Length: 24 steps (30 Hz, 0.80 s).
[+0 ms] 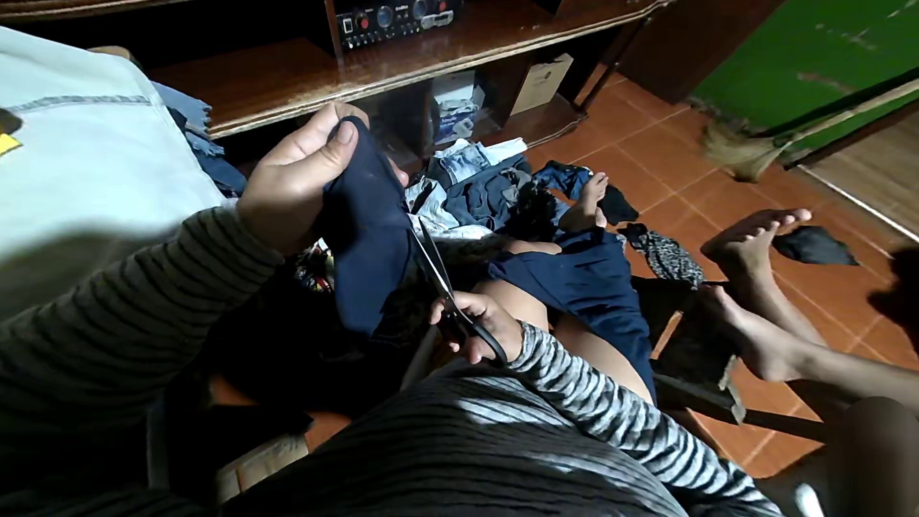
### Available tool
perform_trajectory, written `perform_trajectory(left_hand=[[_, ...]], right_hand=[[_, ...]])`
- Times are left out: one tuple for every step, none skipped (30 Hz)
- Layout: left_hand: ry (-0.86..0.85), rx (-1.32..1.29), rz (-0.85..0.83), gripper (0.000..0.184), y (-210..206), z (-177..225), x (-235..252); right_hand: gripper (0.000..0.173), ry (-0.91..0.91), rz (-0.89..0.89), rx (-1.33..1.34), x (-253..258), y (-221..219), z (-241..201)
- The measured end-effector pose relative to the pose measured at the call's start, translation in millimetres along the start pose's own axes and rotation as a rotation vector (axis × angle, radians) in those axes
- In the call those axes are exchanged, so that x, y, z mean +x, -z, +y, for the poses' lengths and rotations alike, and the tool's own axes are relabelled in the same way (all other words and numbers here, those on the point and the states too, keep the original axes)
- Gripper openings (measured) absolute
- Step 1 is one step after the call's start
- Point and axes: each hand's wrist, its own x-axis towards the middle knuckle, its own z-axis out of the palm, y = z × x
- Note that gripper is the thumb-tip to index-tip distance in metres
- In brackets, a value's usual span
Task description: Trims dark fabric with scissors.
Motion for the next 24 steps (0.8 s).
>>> perform_trajectory(left_hand=[[-0.004,-0.011,-0.026,0.028,-1,1,-1],[-0.008,-0.013,-0.046,0.027,-2,0,-1],[-0.007,-0.006,-0.053,0.027,-2,0,-1],[0.001,0.001,-0.051,0.026,-3,0,-2],[0.013,0.003,-0.049,0.026,-3,-2,-2],[0.027,0.004,-0.047,0.026,-2,-3,-2],[0.034,0.0,-0.046,0.027,-2,-4,-2],[0.033,-0.011,-0.047,0.027,-2,-5,-2],[0.029,-0.012,-0.05,0.026,-1,-5,-2],[0.023,-0.002,-0.049,0.026,-1,-6,-1],[0.022,0.007,-0.043,0.025,0,-6,-1],[0.024,0.012,-0.034,0.025,0,-7,-1],[0.032,0.019,-0.024,0.024,0,-7,-1],[0.043,0.029,-0.016,0.024,-1,-7,-1],[0.05,0.04,-0.01,0.024,-2,-7,0],[0.053,0.047,-0.01,0.024,-2,-7,-1],[0.051,0.049,-0.012,0.025,-2,-7,-1],[0.048,0.053,-0.014,0.024,-2,-8,-1],[0.044,0.057,-0.016,0.024,-2,-8,-1],[0.041,0.067,-0.017,0.024,-1,-9,-1],[0.034,0.077,-0.015,0.024,-1,-9,-1],[0.031,0.085,-0.014,0.023,-1,-10,-1],[0.032,0.089,-0.009,0.023,-1,-10,-1],[0.032,0.091,-0.005,0.023,-1,-10,-1]], right_hand=[[0.058,0.002,0.003,-0.006,1,-1,1],[0.059,0.007,0.001,-0.011,1,-1,1],[0.06,0.01,0.002,-0.019,2,-2,1],[0.06,0.011,0.004,-0.031,3,-3,1],[0.06,0.012,0.003,-0.042,3,-4,-1],[0.06,0.017,0.001,-0.055,4,-4,-2],[0.06,0.023,0.0,-0.065,4,-4,-3],[0.059,0.034,0.002,-0.07,4,-4,-4],[0.057,0.046,0.004,-0.065,4,-4,-4],[0.057,0.057,0.004,-0.061,3,-4,-4],[0.057,0.063,0.004,-0.061,3,-3,-4],[0.057,0.065,0.005,-0.071,3,-3,-5],[0.058,0.062,0.009,-0.084,3,-3,-6],[0.058,0.055,0.015,-0.097,3,-3,-7],[0.059,0.05,0.02,-0.104,3,-4,-7],[0.06,0.044,0.024,-0.11,4,-4,-7],[0.059,0.04,0.028,-0.11,4,-5,-7],[0.059,0.038,0.032,-0.1,4,-5,-6],[0.057,0.033,0.036,-0.081,4,-5,-6],[0.056,0.027,0.041,-0.059,4,-5,-5],[0.055,0.021,0.044,-0.039,4,-5,-5],[0.054,0.019,0.045,-0.023,4,-5,-5],[0.053,0.021,0.045,-0.012,4,-5,-5],[0.051,0.025,0.044,-0.003,4,-5,-4]])
